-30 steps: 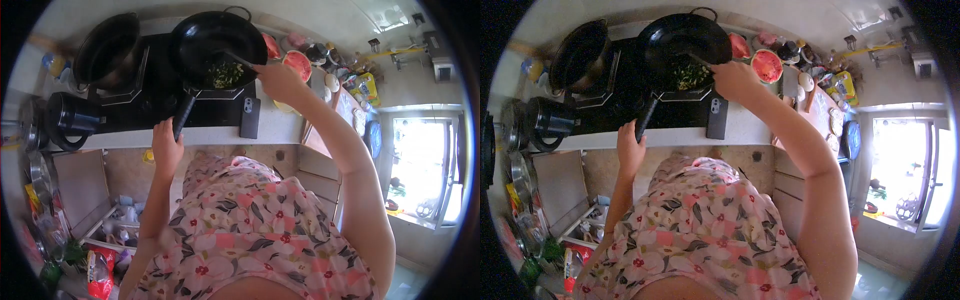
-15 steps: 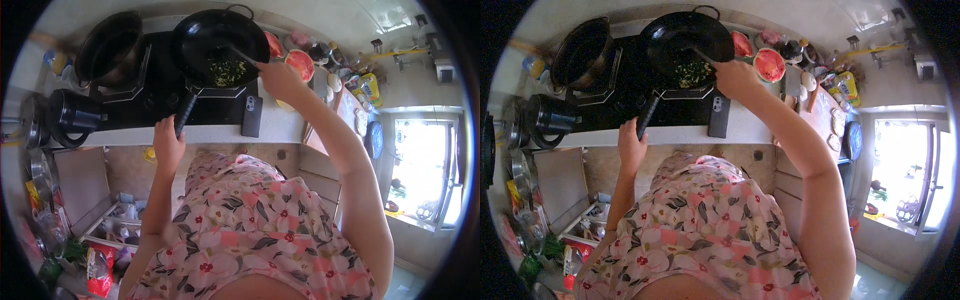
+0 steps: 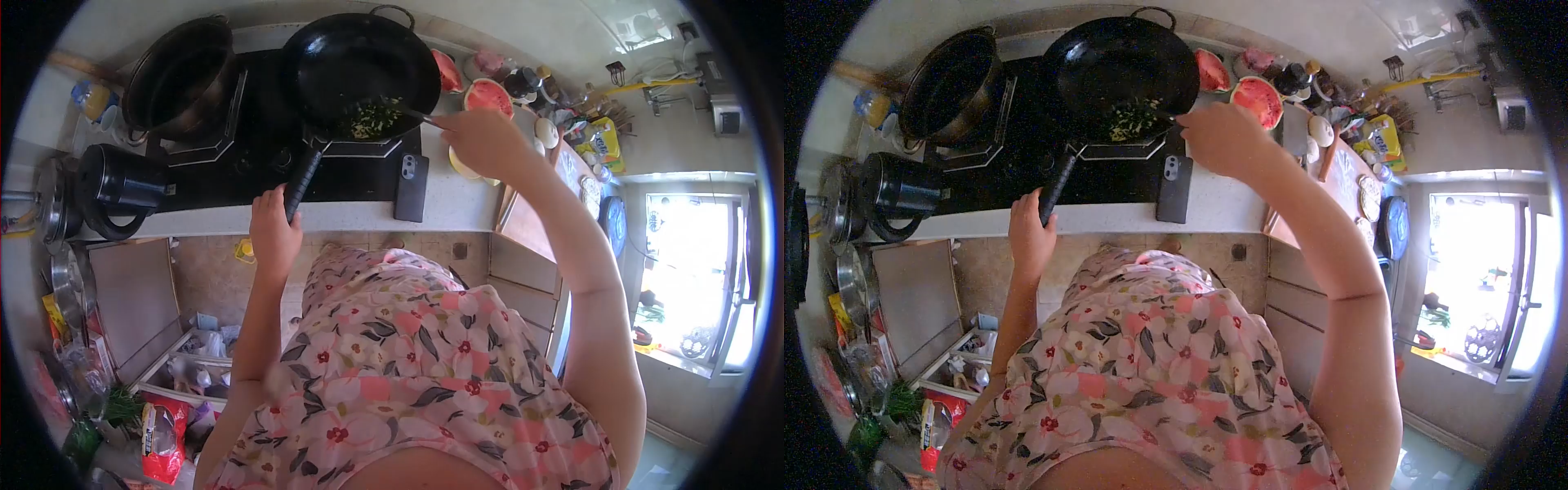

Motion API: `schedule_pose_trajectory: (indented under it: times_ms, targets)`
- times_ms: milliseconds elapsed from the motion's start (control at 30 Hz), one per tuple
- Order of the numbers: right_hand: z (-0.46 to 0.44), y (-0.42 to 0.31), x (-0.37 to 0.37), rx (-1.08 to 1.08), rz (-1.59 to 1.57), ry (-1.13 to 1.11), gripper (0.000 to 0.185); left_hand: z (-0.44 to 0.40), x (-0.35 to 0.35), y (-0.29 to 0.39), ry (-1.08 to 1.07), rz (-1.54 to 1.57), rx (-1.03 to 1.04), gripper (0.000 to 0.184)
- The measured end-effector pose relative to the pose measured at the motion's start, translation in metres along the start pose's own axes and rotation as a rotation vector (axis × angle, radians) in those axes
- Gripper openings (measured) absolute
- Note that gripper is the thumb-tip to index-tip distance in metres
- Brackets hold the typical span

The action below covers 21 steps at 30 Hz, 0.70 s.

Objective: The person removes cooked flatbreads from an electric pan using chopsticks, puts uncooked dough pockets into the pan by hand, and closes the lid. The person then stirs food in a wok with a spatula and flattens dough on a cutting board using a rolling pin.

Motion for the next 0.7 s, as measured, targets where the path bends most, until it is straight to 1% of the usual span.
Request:
schedule_pose_trajectory:
  times_ms: [67,167,267,333,367,467,567,667,700]
  targets:
    - [0.008,0.009,-0.014,-0.087,-0.007,0.002,0.032,0.0,0.001,0.0,0.02,-0.021,0.02,0.049]
    - [-0.016,0.014,-0.021,-0.003,-0.19,0.074,0.034,-0.001,0.003,-0.002,0.013,-0.025,0.034,0.05]
    - [-0.057,0.019,0.023,-0.011,-0.361,0.081,0.035,-0.001,0.002,-0.001,-0.012,-0.022,0.013,0.051]
    - [-0.072,0.03,0.062,-0.097,-0.455,0.095,0.035,-0.001,0.002,-0.001,-0.038,-0.011,-0.014,0.052]
    - [-0.075,0.036,0.07,-0.142,-0.5,0.107,0.036,-0.001,0.003,-0.003,-0.054,-0.001,-0.028,0.052]
    - [-0.06,0.059,0.068,-0.247,-0.548,-0.097,0.037,-0.001,0.005,-0.004,-0.066,-0.004,-0.04,0.053]
    - [-0.057,0.099,0.068,-0.215,-0.307,-0.308,0.04,-0.001,0.005,-0.004,-0.061,0.004,-0.015,0.053]
    - [-0.045,0.116,0.03,-0.363,0.234,0.079,0.036,-0.001,0.007,-0.007,-0.067,0.007,-0.007,0.053]
    - [-0.04,0.119,0.022,-0.289,0.148,0.034,0.036,-0.001,0.008,-0.008,-0.072,0.005,-0.007,0.053]
Point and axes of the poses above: each hand's wrist, its own z-axis away from the middle knuckle, its own x-axis out of the palm, y = z × x, the point moved 7 cm from there along -z, towards the middle knuckle, and after that the axes turned 10 degrees about z, right-handed, at the moved point
